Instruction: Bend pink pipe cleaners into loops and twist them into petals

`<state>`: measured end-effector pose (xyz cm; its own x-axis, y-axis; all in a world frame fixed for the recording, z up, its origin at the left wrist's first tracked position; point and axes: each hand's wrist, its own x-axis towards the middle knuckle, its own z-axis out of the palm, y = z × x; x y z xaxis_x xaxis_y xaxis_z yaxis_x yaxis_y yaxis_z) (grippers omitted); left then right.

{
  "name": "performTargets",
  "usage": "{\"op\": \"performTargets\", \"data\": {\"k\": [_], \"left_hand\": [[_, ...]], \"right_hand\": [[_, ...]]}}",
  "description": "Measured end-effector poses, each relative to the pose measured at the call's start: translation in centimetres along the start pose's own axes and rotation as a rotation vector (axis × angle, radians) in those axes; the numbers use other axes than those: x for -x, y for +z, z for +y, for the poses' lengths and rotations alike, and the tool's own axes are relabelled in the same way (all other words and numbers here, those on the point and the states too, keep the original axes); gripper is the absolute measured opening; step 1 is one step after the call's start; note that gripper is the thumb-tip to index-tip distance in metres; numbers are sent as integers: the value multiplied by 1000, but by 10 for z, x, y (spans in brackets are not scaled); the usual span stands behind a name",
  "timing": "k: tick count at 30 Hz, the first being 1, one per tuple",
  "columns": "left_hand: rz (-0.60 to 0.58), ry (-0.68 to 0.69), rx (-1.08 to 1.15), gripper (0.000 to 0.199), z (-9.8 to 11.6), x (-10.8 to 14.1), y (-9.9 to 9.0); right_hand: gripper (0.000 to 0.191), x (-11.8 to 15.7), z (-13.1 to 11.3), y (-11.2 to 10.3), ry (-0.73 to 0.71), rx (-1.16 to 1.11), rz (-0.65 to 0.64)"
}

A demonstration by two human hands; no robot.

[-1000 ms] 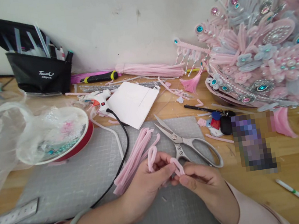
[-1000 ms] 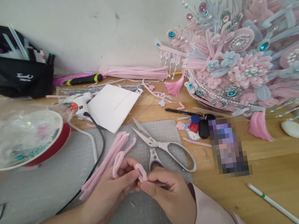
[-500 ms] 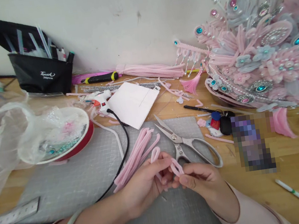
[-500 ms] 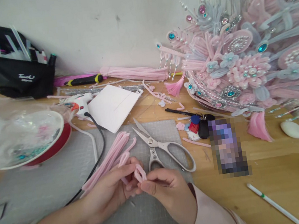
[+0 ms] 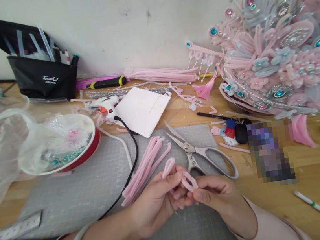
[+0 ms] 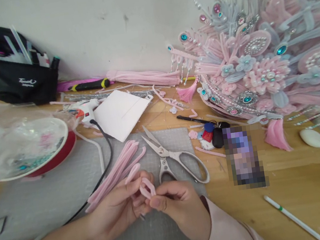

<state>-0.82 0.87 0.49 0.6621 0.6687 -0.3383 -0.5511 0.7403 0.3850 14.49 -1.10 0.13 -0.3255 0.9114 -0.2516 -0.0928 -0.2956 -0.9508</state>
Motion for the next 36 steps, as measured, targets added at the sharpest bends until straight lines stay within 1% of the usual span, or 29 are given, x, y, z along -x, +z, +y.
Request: {"op": "performTargets", "data": {"k": [3,7,12,16,22,26,29,31,33,35,36], "left_hand": [[32,18,-28,21,1,-2,0],[47,48,-82,22,1,-4,-1],[79,3,-179,24,0,-4,-3],[102,-1,-245,27,0,-2,-4],[48,-3,-322,33,2,-3,-2],[15,12,-310,31,1,-4,0],[0,31,-292,30,1,-4,1],[39,32,-295,29,1,-4,1],[119,42,-303,26,1,-4,0],[208,64,-307,23,1,-5,-1],[241,73,-308,22,1,-5,-1]], "right_hand": [[17,-1,-2,0,14,42,22],[17,-1,-2,-1,46,12,82],[19,-3,0,-1,34,36,84],[19,-4,4,-1,39,-19,70],[21,-3,3,0,23,7,36],[26,-3,-3,0,8,95,15],[26,-3,-3,-1,1,150,16],[24,-3,-3,-1,17,156,7],[22,-2,-4,-2,28,174,-6],[24,-1,-9,-5,7,268,9],[28,-1,-13,-8,-11,359,38]]}}
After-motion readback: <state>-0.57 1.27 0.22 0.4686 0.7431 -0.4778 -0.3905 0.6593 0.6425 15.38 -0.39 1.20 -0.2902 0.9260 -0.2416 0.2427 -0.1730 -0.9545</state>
